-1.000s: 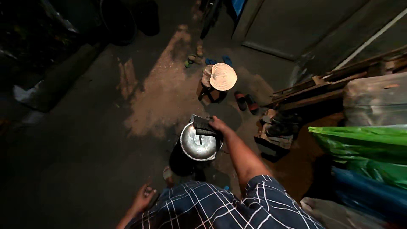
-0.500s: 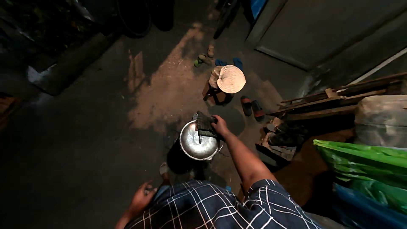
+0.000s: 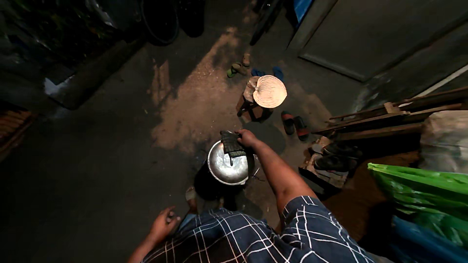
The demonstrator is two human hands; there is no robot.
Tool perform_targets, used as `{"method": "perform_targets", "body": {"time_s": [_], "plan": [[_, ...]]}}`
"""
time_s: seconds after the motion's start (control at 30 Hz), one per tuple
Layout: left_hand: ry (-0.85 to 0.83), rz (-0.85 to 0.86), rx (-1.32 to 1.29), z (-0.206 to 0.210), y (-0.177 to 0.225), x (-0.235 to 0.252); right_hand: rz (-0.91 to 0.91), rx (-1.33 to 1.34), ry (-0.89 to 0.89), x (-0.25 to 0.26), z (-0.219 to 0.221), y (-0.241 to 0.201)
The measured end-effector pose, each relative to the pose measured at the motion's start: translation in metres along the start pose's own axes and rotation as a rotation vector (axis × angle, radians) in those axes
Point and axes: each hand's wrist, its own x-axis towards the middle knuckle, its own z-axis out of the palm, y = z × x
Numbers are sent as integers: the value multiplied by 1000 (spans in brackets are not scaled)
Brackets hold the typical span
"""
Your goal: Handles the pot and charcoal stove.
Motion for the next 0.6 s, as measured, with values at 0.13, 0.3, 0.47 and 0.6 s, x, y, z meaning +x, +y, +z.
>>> {"method": "perform_targets", "body": {"time_s": [0.13, 0.3, 0.47, 0.6], "plan": [[5, -12, 8, -2, 3, -3, -16, -63, -5, -3, -3, -5], [-3, -2, 28, -1, -3, -3, 18, -52, 53, -19, -8, -25], [-14, 18, 31, 4, -9, -2, 27, -5, 115, -31, -5, -32], [-40, -4, 50, 7, -11, 0, -20, 55, 81, -27, 1, -19]]}}
